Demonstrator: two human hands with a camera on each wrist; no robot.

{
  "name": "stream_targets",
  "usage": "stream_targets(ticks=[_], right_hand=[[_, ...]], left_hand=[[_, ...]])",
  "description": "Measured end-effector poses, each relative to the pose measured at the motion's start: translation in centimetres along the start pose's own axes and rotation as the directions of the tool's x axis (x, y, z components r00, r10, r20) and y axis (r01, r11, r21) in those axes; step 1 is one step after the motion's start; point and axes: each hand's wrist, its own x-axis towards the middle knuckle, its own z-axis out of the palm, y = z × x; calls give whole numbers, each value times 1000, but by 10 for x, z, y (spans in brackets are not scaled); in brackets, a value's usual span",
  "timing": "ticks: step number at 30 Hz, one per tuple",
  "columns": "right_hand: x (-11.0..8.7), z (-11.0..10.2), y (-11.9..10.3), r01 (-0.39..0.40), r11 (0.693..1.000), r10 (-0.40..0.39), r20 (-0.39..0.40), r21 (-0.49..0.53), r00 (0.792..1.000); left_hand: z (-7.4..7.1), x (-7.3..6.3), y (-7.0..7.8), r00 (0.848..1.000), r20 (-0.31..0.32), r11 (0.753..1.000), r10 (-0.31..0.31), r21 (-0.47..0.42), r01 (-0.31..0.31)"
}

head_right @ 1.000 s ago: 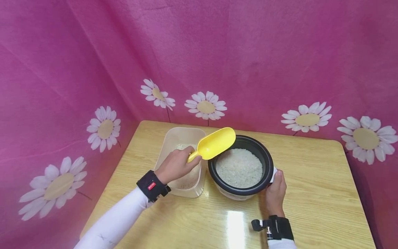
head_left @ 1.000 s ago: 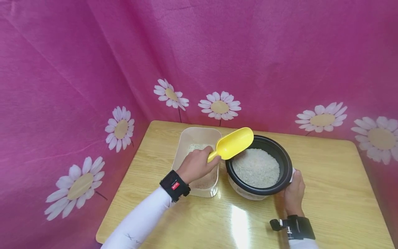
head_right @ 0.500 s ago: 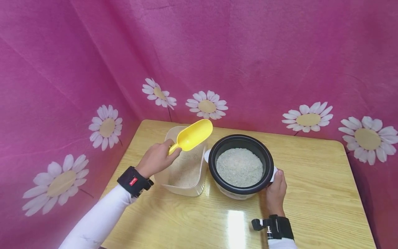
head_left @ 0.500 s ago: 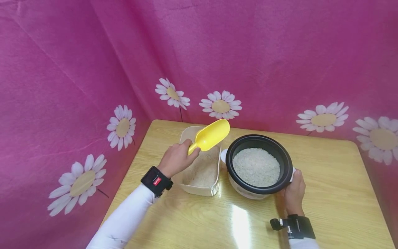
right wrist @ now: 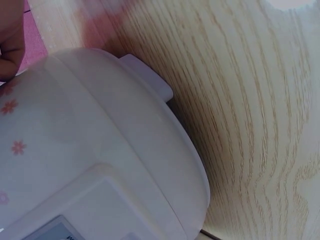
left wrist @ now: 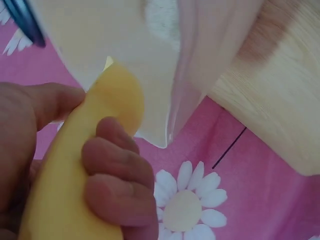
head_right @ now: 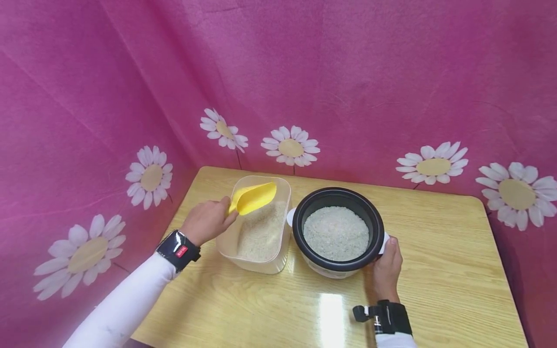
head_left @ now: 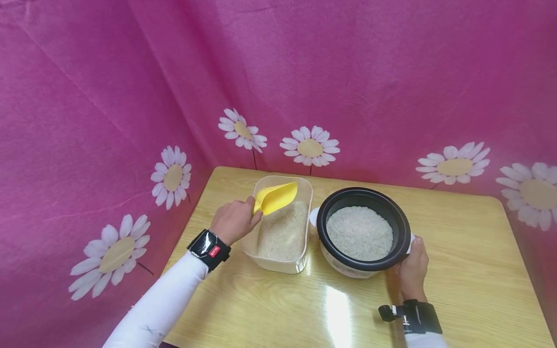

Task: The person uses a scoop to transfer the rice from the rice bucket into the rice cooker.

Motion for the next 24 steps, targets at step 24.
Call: stream_targets(ticks=[24], right_hand=[[0,-1,-1,-30,994,30,-1,-102,1000]], left_hand=[[13,5,21,991,-27,925,130,364,-111]])
